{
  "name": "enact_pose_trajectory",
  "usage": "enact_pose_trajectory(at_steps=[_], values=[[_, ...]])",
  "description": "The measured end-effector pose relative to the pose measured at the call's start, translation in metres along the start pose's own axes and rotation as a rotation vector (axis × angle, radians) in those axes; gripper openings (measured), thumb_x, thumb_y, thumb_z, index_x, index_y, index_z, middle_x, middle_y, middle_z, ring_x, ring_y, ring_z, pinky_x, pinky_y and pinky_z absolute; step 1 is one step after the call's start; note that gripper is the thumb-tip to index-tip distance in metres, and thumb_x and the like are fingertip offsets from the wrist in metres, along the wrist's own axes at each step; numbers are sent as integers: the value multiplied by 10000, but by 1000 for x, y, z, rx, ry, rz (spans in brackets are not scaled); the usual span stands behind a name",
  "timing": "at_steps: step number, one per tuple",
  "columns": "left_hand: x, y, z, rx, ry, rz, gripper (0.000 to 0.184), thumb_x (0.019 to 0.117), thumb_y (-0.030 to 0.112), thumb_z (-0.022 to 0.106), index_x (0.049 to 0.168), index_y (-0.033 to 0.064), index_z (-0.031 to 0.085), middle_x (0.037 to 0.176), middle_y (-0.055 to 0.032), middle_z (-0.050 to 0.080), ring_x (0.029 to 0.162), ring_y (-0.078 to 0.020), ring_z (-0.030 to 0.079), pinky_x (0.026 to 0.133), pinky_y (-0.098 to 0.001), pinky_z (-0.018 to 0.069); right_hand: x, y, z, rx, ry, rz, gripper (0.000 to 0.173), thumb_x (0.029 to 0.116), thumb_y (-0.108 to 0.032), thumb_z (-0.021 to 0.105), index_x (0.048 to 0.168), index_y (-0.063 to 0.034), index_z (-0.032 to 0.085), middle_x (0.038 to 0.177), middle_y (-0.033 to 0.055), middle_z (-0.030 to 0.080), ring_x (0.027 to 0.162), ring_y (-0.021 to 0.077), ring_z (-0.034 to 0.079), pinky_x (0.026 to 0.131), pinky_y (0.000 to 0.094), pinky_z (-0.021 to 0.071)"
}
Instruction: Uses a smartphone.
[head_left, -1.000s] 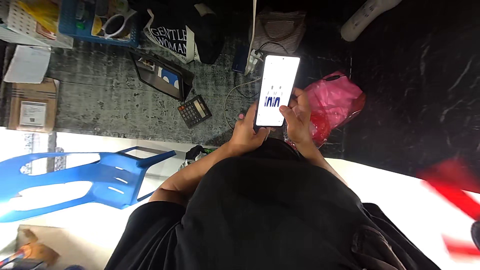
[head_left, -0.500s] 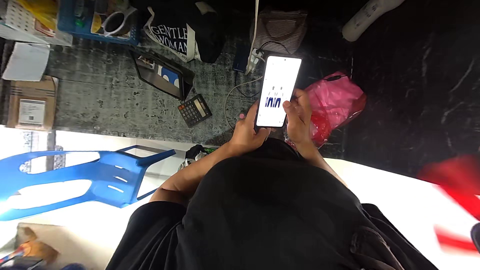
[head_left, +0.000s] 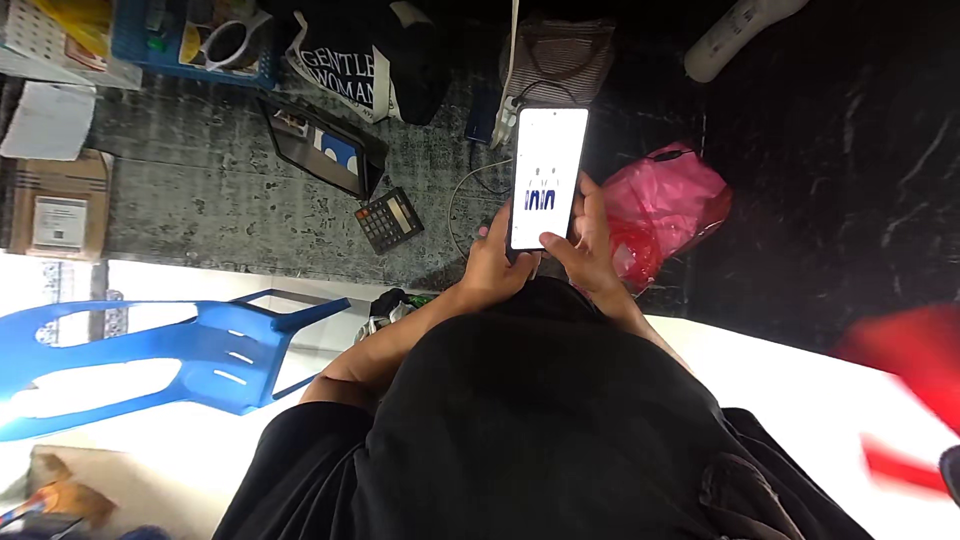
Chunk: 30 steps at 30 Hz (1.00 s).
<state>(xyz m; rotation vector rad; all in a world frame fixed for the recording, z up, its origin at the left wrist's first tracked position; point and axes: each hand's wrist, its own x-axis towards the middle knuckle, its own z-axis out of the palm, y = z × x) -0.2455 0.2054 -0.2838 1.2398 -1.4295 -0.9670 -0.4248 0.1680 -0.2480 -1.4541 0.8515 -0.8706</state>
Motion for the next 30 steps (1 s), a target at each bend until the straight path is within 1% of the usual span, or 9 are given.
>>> enact_pose_trajectory(at_steps=[4, 7, 10, 13, 15, 18, 24, 27, 30], values=[[-1, 1, 0, 38, 12, -3, 744, 889, 45, 686, 1522, -78, 315, 1012, -123, 753, 857, -150, 751, 766, -368, 638, 1, 1, 2, -67, -9, -42, 1051, 850, -112, 772, 1635, -154, 74, 1560, 92, 413, 1307, 160, 564, 966, 307, 584], [-2, 0, 0, 54, 4, -12, 745, 892, 42, 677, 1527, -74, 305, 1022, -127, 752, 869, -156, 752, 776, -374, 638, 3, 1, 4, -129, 6, -49, 1107, 805, -55, 791, 1639, -141, 68, 1562, 116, 403, 1315, 162, 553, 979, 296, 571], [-2, 0, 1, 57, 8, -29, 746, 895, 42, 680, 1531, -64, 305, 1060, -142, 749, 915, -178, 755, 809, -397, 636, 2, 1, 3, -149, -5, -29, 1071, 843, -101, 765, 1643, -157, 56, 1575, 111, 389, 1315, 155, 550, 975, 301, 567], [-2, -1, 1, 50, 6, -21, 765, 873, 17, 675, 1533, -72, 298, 1090, -154, 745, 942, -193, 754, 832, -414, 634, 1, 0, 1, -95, -34, -51, 957, 885, -106, 629, 1644, -144, 48, 1608, 99, 344, 1364, 160, 501, 1014, 317, 545], [-1, 0, 0, 56, -7, -33, 763, 884, 30, 672, 1539, -62, 292, 1097, -148, 743, 948, -189, 751, 837, -413, 632, 0, -1, 0, -89, -43, -55, 946, 875, -86, 584, 1646, -135, 38, 1629, 100, 312, 1389, 164, 472, 1033, 322, 528], [0, 1, 0, 65, -14, -45, 757, 880, 33, 671, 1538, -40, 305, 1049, -123, 755, 897, -173, 755, 795, -401, 636, 1, 2, -2, -95, -48, -63, 952, 862, -47, 566, 1644, -126, 29, 1628, 103, 312, 1388, 172, 476, 1027, 326, 536], [2, 1, 0, 67, -22, -42, 754, 877, 30, 668, 1537, -36, 309, 1043, -112, 756, 889, -164, 754, 775, -395, 638, 1, 2, -3, -84, -37, -54, 937, 861, -37, 554, 1643, -131, 48, 1620, 99, 333, 1358, 178, 510, 990, 333, 560], [3, 2, 0, 51, -19, -33, 747, 879, 22, 668, 1534, -36, 314, 1034, -104, 756, 878, -155, 752, 771, -385, 638, 2, 0, -3, -82, -38, -66, 936, 854, -2, 546, 1642, -122, 55, 1623, 103, 328, 1372, 185, 498, 1010, 334, 550], [4, 2, 0, 60, -16, -35, 738, 876, 21, 665, 1528, -32, 325, 1023, -100, 756, 868, -149, 751, 764, -377, 637, 3, -1, -3, -97, -33, -73, 926, 857, -27, 551, 1640, -116, 63, 1614, 99, 340, 1367, 173, 498, 1013, 323, 542]])
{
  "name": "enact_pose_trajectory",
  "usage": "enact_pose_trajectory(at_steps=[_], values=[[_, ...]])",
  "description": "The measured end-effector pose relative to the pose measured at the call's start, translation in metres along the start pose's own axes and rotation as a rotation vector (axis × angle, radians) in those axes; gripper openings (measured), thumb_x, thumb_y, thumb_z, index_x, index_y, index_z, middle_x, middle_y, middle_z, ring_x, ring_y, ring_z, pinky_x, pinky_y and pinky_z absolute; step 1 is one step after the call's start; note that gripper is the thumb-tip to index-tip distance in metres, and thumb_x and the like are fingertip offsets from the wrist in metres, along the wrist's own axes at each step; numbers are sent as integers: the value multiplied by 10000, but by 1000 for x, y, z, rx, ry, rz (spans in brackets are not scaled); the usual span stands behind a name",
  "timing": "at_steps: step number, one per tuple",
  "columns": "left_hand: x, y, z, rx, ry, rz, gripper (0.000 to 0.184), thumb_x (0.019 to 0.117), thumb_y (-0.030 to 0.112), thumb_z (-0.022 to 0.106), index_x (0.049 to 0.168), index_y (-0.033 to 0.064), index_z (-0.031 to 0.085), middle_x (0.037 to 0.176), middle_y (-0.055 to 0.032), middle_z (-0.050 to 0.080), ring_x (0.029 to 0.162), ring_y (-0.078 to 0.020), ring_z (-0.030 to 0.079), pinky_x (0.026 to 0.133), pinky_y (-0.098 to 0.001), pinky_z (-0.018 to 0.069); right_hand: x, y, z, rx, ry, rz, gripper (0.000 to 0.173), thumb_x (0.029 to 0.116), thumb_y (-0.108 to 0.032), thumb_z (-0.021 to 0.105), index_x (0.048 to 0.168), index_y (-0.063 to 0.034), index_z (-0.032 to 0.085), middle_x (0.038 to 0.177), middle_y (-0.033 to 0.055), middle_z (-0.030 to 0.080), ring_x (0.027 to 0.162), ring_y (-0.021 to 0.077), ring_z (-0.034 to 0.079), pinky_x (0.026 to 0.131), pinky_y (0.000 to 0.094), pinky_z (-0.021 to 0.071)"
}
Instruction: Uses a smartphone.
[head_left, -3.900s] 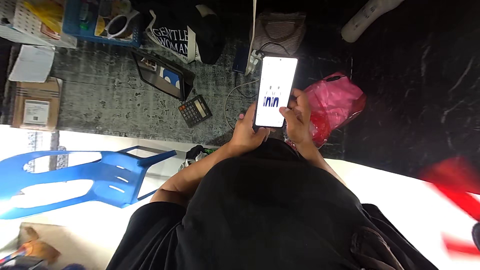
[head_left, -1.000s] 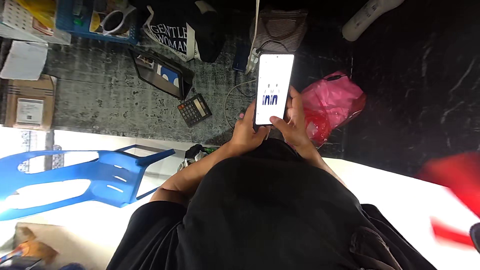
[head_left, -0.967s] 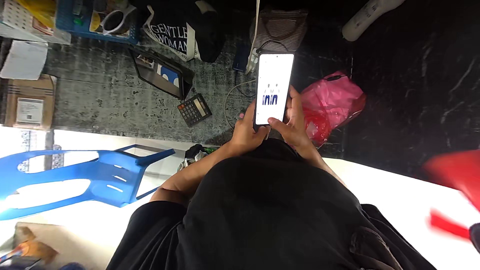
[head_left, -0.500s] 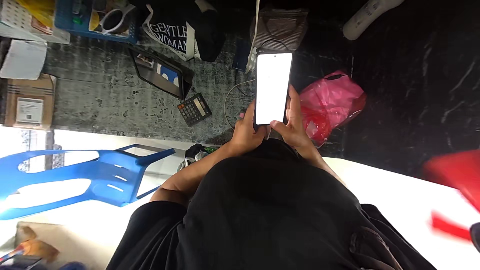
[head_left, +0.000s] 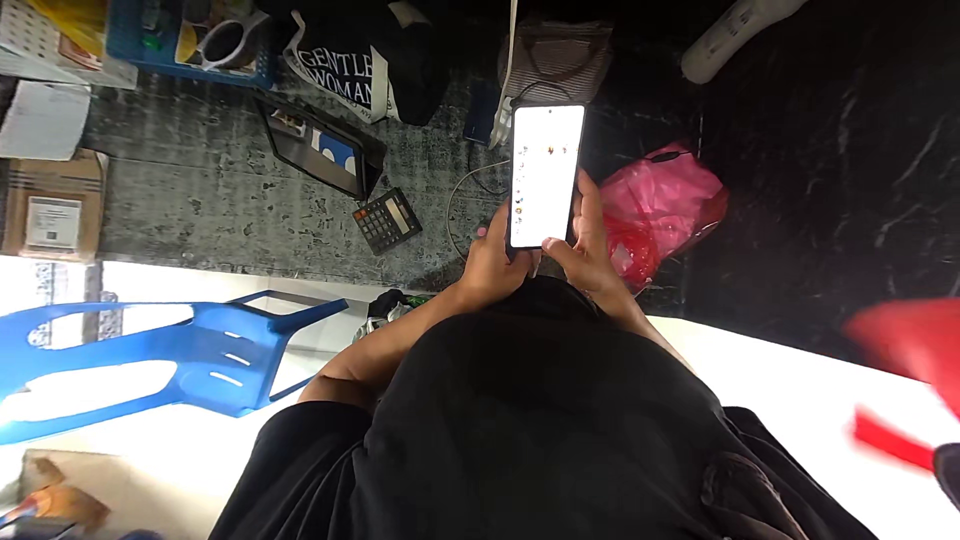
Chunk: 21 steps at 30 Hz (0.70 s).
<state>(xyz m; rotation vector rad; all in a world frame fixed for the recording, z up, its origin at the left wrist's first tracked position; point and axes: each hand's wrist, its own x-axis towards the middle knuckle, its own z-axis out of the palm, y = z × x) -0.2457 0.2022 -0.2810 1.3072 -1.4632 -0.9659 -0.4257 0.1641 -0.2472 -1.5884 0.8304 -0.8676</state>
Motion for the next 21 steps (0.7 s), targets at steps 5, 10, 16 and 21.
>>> enact_pose_trajectory(at_steps=[5, 10, 16, 21], values=[[0, 1, -1, 13, -2, -23, 741, 867, 13, 654, 1530, -32, 325, 1041, -103, 756, 892, -153, 750, 784, -386, 632, 0, 0, 0, -13, 1, -24, 922, 855, -9, 549, 1637, -91, 66, 1620, 116, 328, 1388, 181, 478, 1037, 316, 525], [-1, 2, -2, -3, -7, -42, 761, 859, 5, 656, 1540, -14, 317, 1017, -97, 761, 850, -153, 752, 764, -387, 633, -1, 0, -1, -20, 3, 13, 920, 853, -14, 552, 1636, -117, 80, 1609, 99, 354, 1344, 178, 523, 980, 326, 561], [0, 3, -2, 108, -7, 31, 718, 858, 45, 660, 1511, -48, 375, 930, -102, 762, 785, -169, 750, 703, -404, 628, 14, -3, 6, 92, 208, 14, 502, 980, -93, 507, 1447, -80, 326, 1287, 7, 598, 1049, 31, 646, 834, 219, 582], [1, 4, -2, 159, -14, 180, 679, 863, 62, 680, 1456, -133, 411, 953, -153, 754, 836, -199, 752, 754, -386, 626, 17, -8, 4, 57, 313, -6, 240, 1053, -160, 461, 1278, -76, 443, 1053, -53, 620, 936, -48, 638, 807, 154, 559]])
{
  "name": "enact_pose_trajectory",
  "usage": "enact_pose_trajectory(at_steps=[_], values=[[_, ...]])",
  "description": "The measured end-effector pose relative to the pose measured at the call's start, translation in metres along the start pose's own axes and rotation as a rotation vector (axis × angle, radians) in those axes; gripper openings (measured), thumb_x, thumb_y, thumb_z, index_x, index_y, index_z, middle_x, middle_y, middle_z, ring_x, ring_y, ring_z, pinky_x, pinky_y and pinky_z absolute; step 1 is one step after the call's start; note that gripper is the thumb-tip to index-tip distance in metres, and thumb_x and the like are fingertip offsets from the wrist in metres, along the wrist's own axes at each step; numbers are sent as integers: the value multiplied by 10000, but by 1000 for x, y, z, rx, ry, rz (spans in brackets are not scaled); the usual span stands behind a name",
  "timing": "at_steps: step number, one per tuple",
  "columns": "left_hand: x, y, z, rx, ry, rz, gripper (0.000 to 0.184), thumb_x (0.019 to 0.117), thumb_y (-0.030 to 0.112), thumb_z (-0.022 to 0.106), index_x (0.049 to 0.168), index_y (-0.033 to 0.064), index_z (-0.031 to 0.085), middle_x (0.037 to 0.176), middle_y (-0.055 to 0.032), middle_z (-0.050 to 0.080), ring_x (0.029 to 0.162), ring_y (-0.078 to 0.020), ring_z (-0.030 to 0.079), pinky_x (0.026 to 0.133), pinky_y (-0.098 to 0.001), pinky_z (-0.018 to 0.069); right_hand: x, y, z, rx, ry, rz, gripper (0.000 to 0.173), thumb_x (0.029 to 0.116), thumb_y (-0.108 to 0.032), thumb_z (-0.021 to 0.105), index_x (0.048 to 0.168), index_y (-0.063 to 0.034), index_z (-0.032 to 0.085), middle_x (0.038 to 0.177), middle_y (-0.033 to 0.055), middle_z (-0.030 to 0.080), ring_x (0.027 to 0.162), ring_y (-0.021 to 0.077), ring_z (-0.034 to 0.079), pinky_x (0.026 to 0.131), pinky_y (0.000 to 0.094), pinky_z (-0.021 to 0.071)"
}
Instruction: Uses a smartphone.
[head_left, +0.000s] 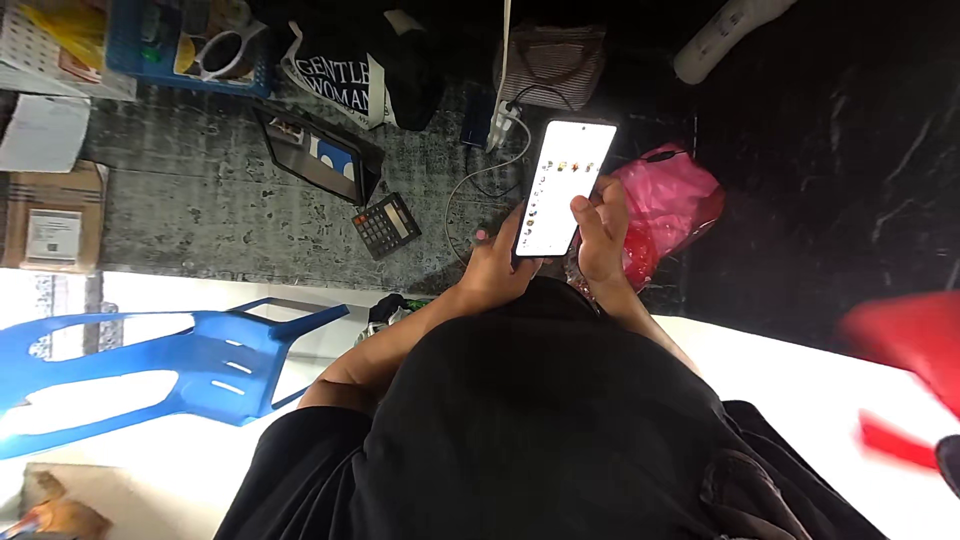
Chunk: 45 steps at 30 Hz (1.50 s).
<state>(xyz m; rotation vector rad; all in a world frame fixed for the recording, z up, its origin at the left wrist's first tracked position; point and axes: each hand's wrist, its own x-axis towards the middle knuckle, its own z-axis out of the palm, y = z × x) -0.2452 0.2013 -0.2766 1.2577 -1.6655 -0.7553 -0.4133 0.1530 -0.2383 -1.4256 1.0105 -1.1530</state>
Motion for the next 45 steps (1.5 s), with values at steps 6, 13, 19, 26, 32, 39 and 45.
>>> enact_pose_trajectory(at_steps=[6, 13, 19, 26, 32, 39, 45], values=[[0, -2, 1, 25, -2, 37, 673, 862, 64, 679, 1451, -134, 422, 958, -146, 756, 828, -188, 749, 741, -373, 627, -8, -4, -3, -27, -6, 64, 195, 1073, -205, 519, 1238, -119, 463, 1032, -5, 623, 879, 27, 658, 738, 194, 577], [-1, -4, 1, -33, -8, -29, 689, 866, 57, 679, 1476, -103, 402, 948, -130, 760, 806, -171, 751, 718, -374, 632, -9, 1, -2, -20, -41, 46, 273, 1107, -199, 385, 1357, -104, 440, 1142, 12, 621, 989, 37, 656, 825, 219, 576], [-4, -6, 2, -76, -10, -89, 713, 850, 38, 676, 1487, -96, 383, 949, -135, 759, 803, -182, 755, 715, -395, 635, -11, 1, -2, -5, -73, 93, 332, 1102, -221, 368, 1414, -113, 405, 1138, 7, 633, 951, 32, 664, 793, 217, 580], [-5, -6, 3, -97, -2, -88, 719, 857, 37, 679, 1494, -91, 371, 964, -117, 762, 817, -161, 755, 726, -375, 639, -12, 1, -2, -3, -81, 101, 335, 1101, -222, 365, 1417, -114, 406, 1165, 9, 633, 970, 39, 666, 802, 219, 581], [-6, -7, 3, -109, -12, -104, 717, 857, 35, 670, 1498, -83, 371, 972, -123, 760, 825, -169, 756, 734, -386, 638, -13, 2, -2, 4, -77, 98, 347, 1100, -209, 364, 1432, -115, 400, 1186, 12, 633, 988, 43, 665, 819, 224, 580], [-6, -7, 3, -97, -17, -112, 728, 843, 26, 656, 1507, -68, 371, 979, -127, 760, 836, -188, 757, 732, -409, 635, -13, 3, -2, 13, -79, 88, 353, 1099, -208, 365, 1437, -110, 394, 1182, 18, 633, 980, 47, 668, 813, 226, 583], [-5, -7, 3, -102, -21, -119, 732, 847, 29, 654, 1510, -77, 360, 982, -124, 762, 830, -175, 756, 728, -392, 635, -13, 2, -4, 16, -101, 88, 359, 1097, -197, 377, 1445, -108, 370, 1187, 14, 629, 992, 37, 664, 821, 215, 578]])
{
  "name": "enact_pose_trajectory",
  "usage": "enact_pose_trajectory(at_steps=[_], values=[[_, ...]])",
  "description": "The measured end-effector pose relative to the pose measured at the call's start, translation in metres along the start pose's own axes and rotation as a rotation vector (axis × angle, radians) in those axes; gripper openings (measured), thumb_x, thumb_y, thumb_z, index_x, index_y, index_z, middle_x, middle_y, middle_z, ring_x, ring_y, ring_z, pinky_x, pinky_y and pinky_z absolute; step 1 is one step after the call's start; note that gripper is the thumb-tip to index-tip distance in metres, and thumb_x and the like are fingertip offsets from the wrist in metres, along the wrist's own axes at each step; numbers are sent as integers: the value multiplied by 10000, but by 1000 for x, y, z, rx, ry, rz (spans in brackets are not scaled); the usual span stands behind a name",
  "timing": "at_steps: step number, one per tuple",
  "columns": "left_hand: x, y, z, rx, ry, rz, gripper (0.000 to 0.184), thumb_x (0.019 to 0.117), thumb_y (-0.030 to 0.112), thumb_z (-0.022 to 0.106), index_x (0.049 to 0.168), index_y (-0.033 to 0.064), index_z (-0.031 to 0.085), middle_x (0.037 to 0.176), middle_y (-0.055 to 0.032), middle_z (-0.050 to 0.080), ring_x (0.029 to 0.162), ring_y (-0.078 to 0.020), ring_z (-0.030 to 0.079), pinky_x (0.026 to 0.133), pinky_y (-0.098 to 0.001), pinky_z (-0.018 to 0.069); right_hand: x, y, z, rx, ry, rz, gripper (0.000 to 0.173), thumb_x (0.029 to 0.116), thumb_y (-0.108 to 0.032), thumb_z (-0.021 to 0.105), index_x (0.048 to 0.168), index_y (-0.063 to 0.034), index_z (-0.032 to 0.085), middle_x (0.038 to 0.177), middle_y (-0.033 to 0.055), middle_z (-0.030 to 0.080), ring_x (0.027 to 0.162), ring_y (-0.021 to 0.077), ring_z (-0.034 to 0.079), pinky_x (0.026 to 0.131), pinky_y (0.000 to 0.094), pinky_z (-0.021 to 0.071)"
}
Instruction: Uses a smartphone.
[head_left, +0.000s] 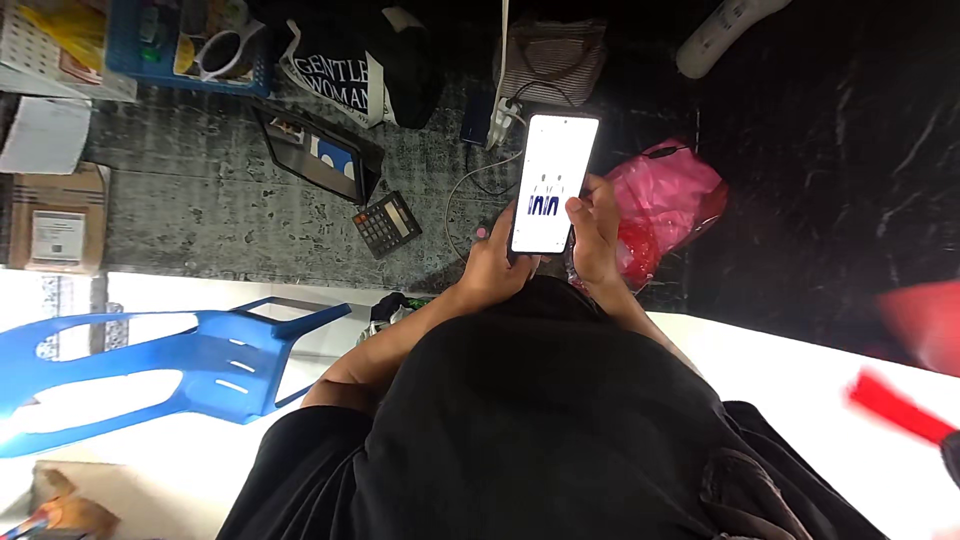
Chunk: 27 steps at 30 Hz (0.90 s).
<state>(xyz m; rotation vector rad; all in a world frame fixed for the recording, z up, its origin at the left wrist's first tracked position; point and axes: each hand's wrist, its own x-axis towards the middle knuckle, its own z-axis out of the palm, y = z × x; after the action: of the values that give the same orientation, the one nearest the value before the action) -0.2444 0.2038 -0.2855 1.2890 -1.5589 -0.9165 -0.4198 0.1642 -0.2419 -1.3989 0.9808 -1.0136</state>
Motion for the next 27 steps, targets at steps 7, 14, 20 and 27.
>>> enact_pose_trajectory(at_steps=[7, 14, 20, 27], values=[[1, 3, 0, 10, 22, -61, 730, 896, 45, 669, 1537, -31, 328, 1014, -119, 758, 860, -180, 756, 764, -409, 637, 9, 3, -1, 83, -151, 26, 909, 814, 35, 604, 1588, -113, 151, 1472, 85, 496, 1134, 144, 646, 830, 291, 612], [4, -4, 4, -3, 74, -48, 701, 889, 54, 667, 1500, -94, 359, 1028, -129, 762, 910, -166, 757, 828, -405, 626, 12, 10, 0, -39, -189, -27, 1113, 798, -85, 786, 1628, -108, 45, 1569, 122, 383, 1323, 139, 544, 1005, 289, 560], [5, -5, 5, 15, 88, -40, 702, 901, 82, 686, 1498, -93, 362, 1055, -129, 761, 938, -170, 756, 851, -414, 625, 12, 14, 0, -174, -169, -48, 1154, 808, -134, 825, 1640, -118, 25, 1584, 140, 368, 1356, 129, 514, 1052, 272, 517], [5, -2, 5, -29, 75, -59, 723, 861, 26, 662, 1497, -109, 347, 1037, -128, 763, 921, -159, 757, 836, -394, 626, 11, 8, -1, -84, -184, -43, 979, 857, -94, 637, 1633, -72, 40, 1618, 125, 320, 1397, 122, 462, 1077, 270, 492]])
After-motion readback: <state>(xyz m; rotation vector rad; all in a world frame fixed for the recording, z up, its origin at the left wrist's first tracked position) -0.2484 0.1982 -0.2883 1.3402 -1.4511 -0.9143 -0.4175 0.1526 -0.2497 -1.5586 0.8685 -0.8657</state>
